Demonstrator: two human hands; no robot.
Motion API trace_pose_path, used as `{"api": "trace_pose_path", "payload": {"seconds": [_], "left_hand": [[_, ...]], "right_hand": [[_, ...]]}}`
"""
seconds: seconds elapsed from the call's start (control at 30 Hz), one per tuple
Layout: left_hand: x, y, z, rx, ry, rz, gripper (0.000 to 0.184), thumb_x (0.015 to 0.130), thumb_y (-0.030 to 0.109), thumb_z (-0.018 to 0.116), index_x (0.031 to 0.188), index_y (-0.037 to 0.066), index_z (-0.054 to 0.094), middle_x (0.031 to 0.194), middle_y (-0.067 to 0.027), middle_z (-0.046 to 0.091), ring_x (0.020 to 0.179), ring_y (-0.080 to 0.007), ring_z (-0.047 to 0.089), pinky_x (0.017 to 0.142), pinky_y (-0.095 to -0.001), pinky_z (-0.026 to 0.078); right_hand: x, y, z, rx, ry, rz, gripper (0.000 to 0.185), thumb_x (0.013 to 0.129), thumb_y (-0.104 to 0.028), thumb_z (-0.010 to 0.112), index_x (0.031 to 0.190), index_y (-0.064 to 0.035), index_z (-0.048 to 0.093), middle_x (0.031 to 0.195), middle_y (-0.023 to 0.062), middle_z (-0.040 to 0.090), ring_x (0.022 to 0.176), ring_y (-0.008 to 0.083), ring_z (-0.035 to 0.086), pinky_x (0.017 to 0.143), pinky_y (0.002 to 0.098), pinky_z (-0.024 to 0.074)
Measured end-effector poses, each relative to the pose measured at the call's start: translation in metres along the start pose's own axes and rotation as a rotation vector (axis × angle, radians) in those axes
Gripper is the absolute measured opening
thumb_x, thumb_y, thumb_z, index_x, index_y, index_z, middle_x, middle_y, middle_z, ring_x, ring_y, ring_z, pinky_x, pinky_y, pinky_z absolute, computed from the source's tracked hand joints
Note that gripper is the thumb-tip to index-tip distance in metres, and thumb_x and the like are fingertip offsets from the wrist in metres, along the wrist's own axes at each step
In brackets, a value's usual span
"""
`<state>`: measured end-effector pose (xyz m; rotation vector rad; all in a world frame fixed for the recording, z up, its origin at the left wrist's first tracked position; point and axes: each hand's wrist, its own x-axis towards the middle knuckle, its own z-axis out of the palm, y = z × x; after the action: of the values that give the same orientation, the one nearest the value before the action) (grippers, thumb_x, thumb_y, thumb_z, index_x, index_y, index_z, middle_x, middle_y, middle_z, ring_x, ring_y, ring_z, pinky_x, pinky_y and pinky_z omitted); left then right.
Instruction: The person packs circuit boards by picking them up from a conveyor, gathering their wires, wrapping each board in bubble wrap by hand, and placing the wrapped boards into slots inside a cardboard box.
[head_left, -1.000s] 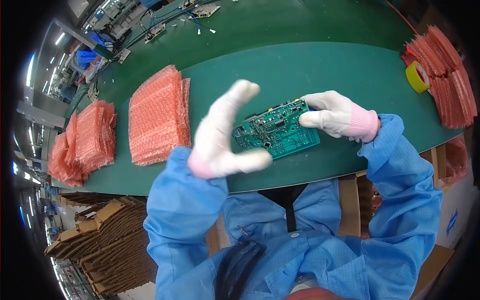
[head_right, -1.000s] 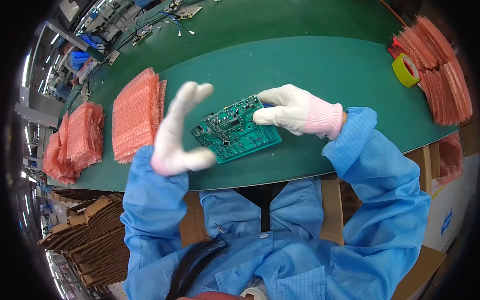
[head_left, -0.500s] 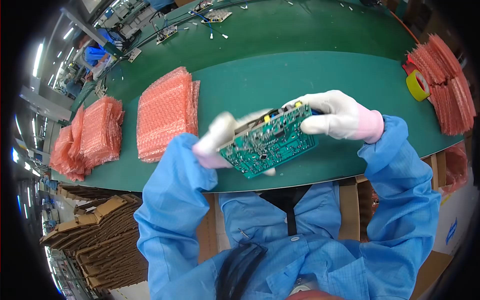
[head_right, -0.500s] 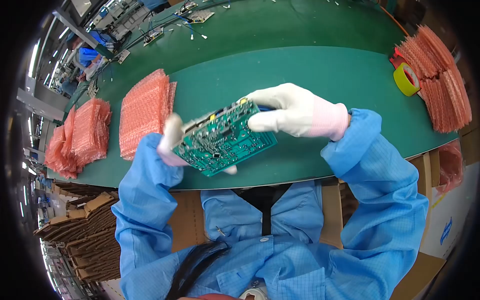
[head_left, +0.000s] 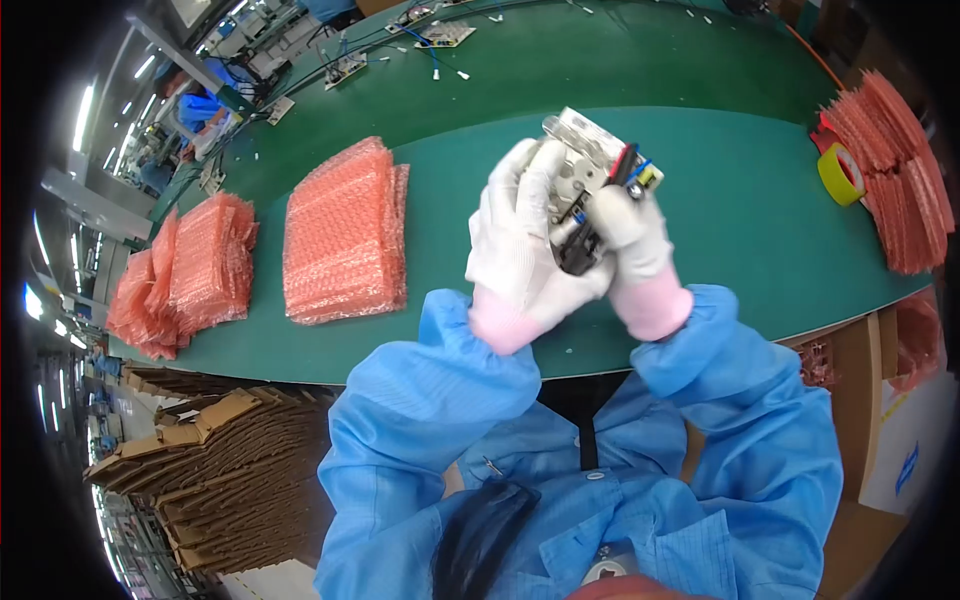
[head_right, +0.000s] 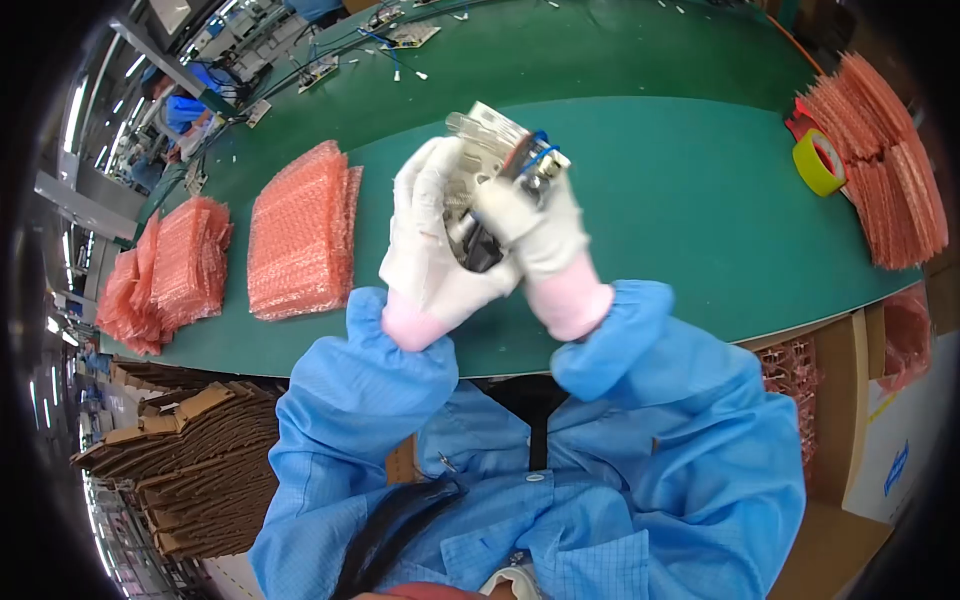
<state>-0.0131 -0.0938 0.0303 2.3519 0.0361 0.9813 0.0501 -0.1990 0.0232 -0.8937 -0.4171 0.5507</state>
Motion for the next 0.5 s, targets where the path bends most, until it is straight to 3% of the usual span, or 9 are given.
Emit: {"api": "trace_pose_path", "payload": {"seconds": [0.07,0.13,0.2,0.23,0.27,0.33,0.4,0.5], "left_hand": [[0.0,0.002,0.008,0.142,0.046,0.038,0.092,0.053,0.026,0.077,0.134,0.015,0.035,0.127,-0.0166,0.04,0.115,-0.0365,0.042,0.093,-0.0465,0.036],[0.001,0.003,-0.002,0.172,-0.037,0.042,0.097,0.051,0.03,0.08,0.135,0.014,0.034,0.13,-0.0177,0.038,0.118,-0.0377,0.04,0.095,-0.0476,0.034],[0.005,-0.001,-0.012,0.014,-0.184,0.154,0.106,0.047,0.031,0.083,0.137,0.011,0.031,0.134,-0.0199,0.034,0.123,-0.0396,0.036,0.099,-0.0467,0.032],[0.01,-0.005,-0.025,-0.078,-0.161,0.25,0.117,0.043,0.036,0.085,0.139,0.005,0.026,0.137,-0.0221,0.031,0.127,-0.0401,0.031,0.104,-0.0449,0.029],[0.013,-0.008,-0.048,-0.091,-0.148,0.249,0.12,0.047,0.037,0.087,0.14,-0.001,0.021,0.144,-0.0175,0.022,0.133,-0.0303,0.025,0.107,-0.0418,0.024],[0.024,0.018,-0.106,-0.046,0.031,0.294,0.112,0.046,0.045,0.086,0.134,-0.001,0.033,0.137,-0.0165,0.035,0.125,-0.028,0.037,0.101,-0.0419,0.034],[0.023,0.05,-0.153,-0.062,0.181,0.428,0.108,0.048,0.042,0.085,0.133,-0.001,0.034,0.135,-0.0161,0.036,0.123,-0.0273,0.038,0.1,-0.0411,0.035],[0.002,0.091,-0.174,-0.171,0.132,0.693,0.101,0.05,0.039,0.083,0.13,-0.001,0.036,0.132,-0.0155,0.038,0.12,-0.0262,0.039,0.098,-0.04,0.035]], "right_hand": [[-0.006,0.01,0.007,-0.167,-0.023,-0.101,0.058,0.079,-0.026,0.068,0.126,-0.0031,0.045,0.114,0.0048,0.055,0.104,0.0163,0.054,0.089,0.0305,0.0441],[-0.009,0.0,0.002,-0.062,-0.101,-0.04,0.053,0.08,-0.022,0.066,0.125,-0.0027,0.045,0.114,0.0049,0.056,0.102,0.0162,0.054,0.088,0.0309,0.0444],[-0.01,-0.009,-0.012,-0.068,-0.047,-0.016,0.052,0.08,-0.019,0.065,0.125,-0.0027,0.045,0.115,0.0051,0.056,0.102,0.017,0.055,0.089,0.0316,0.0442],[-0.005,-0.011,-0.021,-0.062,-0.054,-0.089,0.05,0.081,-0.017,0.063,0.126,-0.0023,0.045,0.117,0.0065,0.056,0.103,0.0183,0.056,0.089,0.0324,0.0449],[-0.003,-0.018,-0.037,-0.11,-0.022,-0.048,0.05,0.082,-0.014,0.061,0.127,-0.0022,0.044,0.117,0.0082,0.055,0.104,0.0208,0.057,0.089,0.0346,0.0457],[-0.003,-0.033,-0.05,-0.11,-0.019,-0.107,0.05,0.082,-0.013,0.06,0.128,-0.0025,0.042,0.118,0.0098,0.055,0.106,0.023,0.057,0.091,0.0377,0.0461],[-0.005,-0.039,-0.057,-0.13,-0.026,-0.05,0.051,0.082,-0.012,0.059,0.129,-0.0025,0.041,0.119,0.0103,0.054,0.108,0.0249,0.056,0.093,0.0404,0.0459],[-0.011,-0.036,-0.056,-0.174,-0.015,0.006,0.051,0.083,-0.011,0.057,0.13,-0.0027,0.04,0.122,0.0111,0.053,0.11,0.0255,0.055,0.092,0.0415,0.0467]]}}
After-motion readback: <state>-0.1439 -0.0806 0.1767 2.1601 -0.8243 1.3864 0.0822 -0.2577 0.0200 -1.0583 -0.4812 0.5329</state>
